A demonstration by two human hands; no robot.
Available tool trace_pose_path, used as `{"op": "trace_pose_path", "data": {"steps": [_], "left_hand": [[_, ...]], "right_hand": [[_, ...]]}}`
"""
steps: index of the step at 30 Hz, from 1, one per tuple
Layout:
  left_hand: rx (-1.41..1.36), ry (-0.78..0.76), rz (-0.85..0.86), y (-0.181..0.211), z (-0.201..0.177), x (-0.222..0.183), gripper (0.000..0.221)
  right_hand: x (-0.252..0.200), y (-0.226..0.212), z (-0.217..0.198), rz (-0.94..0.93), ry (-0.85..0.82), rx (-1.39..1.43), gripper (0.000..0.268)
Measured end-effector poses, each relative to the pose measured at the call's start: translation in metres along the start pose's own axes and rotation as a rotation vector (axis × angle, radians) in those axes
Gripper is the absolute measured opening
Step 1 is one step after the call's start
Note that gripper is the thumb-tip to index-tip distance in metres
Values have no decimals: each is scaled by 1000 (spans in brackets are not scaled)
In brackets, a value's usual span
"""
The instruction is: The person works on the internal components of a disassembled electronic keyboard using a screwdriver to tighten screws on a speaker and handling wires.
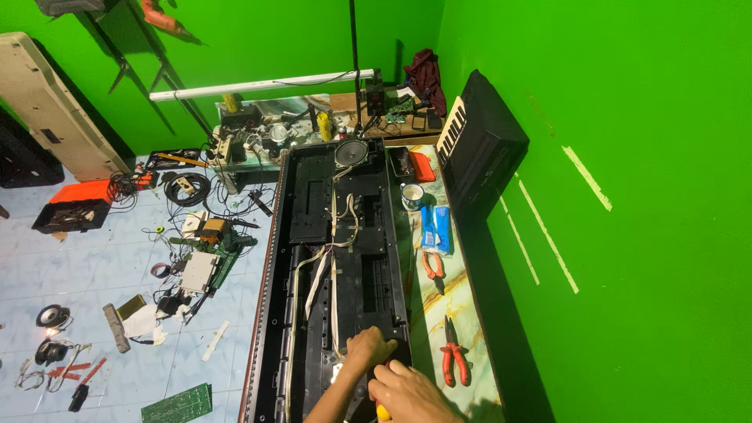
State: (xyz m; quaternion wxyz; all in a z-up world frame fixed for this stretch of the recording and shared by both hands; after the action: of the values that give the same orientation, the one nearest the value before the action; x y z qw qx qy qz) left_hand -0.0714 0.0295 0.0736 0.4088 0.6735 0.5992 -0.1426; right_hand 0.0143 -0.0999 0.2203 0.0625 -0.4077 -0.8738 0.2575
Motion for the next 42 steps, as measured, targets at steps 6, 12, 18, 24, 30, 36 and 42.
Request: {"op": "trace_pose_path", "data": {"steps": [6,12,18,24,30,36,42], "left_hand": [[39,-74,0,-5,9,8,56],[104,-156,-3,-14,12,20,65],[78,-145,6,-15,7,15,65],[81,-143,-3,-3,3,9,64],[96,-128,4,4,-3,3,60],[12,-47,-29,-1,-4,1,60],[-222,187,76,-21,-8,-1,51]], "right_hand": [[0,-4,-2,-3,11,5,23],[-1,-6,1,-20,43,-19,17],[2,-13,-6,-42,11,15,20],[0,-18,-13,23,-69,47,23],[-1,-16,-12,-4,-42,25,19],[-1,-13,-5,-90,34,10,17],[-1,-6,-5,-5,42,16,31]]}}
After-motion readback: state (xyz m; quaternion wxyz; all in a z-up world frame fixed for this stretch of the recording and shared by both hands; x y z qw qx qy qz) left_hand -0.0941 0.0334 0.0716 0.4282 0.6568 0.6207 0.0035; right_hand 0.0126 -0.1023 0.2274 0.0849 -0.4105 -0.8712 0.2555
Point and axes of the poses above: each hand's wrist, its own x-axis towards the middle knuckle, its own z-axis out of the palm, y = z × x, the point moved 4 cm from there along x, towards the middle knuckle, and after that the axes turned 6 degrees about -y, right-handed, at the moved point
